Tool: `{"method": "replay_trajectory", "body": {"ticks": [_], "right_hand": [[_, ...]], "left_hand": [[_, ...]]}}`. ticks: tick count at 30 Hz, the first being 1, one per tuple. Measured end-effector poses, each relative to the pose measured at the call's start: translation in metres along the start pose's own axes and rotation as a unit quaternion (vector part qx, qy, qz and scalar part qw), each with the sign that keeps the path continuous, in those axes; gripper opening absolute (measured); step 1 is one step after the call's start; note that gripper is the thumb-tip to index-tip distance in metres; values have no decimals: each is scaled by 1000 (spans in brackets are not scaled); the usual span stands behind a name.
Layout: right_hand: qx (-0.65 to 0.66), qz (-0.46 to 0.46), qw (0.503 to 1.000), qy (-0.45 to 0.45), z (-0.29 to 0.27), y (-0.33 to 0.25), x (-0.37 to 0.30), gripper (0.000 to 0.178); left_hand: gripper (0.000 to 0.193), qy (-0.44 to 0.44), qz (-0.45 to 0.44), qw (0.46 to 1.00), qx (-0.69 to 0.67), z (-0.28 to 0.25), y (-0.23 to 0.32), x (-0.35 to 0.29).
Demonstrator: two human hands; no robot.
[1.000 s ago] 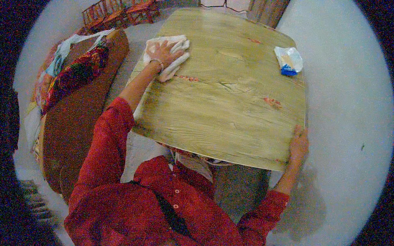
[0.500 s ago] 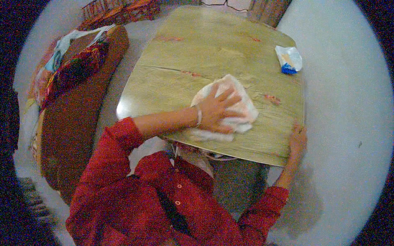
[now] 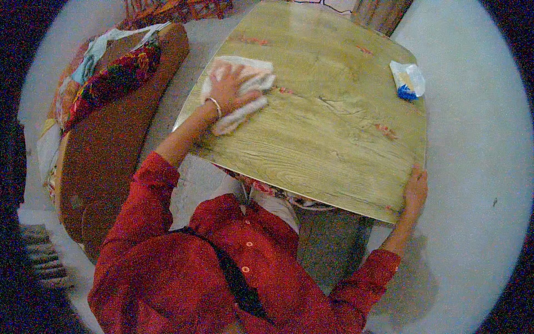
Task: The person wipes a wooden table surface with a white cloth. They hold a packaged food item in one hand while cleaning with the other, then place the food on the table and continue wiping the surface with both hands.
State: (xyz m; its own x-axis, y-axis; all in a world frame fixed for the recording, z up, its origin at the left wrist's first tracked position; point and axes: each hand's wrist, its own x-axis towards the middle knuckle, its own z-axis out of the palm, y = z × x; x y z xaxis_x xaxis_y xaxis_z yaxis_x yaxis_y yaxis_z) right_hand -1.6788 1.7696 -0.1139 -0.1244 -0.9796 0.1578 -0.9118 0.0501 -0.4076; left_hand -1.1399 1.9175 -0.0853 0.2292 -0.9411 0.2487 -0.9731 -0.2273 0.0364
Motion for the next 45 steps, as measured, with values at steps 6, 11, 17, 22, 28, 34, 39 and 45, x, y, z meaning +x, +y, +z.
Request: {"method": "replay_trajectory", "body": {"ticks": [6,11,17,22,28,34,39,45], "right_hand": [[4,29,999,-26,-7,-10,-8,61],[-44,52,997,-48,-18,-20,-13,58],[4,4,1000,-29,-4,-9,-2,57],[-1,-6,1000,-4,-11,-13,-8,60],[-35,49,997,-57,-19,-16,-16,61],[20,-35,999,-3,0,3,-4,57],[-2,-22,1000,17,-7,-15,-11,58],[-34,20,999,-34,-12,-11,-11,57]], "left_hand": [[59,-14,207,973,-99,-23,43,-74],[61,-33,132,989,-52,-16,-8,-63],[62,-34,-13,999,-17,-9,7,1],[64,-30,137,989,-42,-12,49,-35],[61,6,112,991,-70,-7,-17,-68],[63,-19,-90,996,9,-3,-30,0],[63,-6,50,998,-31,0,29,-19],[62,-40,142,988,-46,-20,10,-82]]}}
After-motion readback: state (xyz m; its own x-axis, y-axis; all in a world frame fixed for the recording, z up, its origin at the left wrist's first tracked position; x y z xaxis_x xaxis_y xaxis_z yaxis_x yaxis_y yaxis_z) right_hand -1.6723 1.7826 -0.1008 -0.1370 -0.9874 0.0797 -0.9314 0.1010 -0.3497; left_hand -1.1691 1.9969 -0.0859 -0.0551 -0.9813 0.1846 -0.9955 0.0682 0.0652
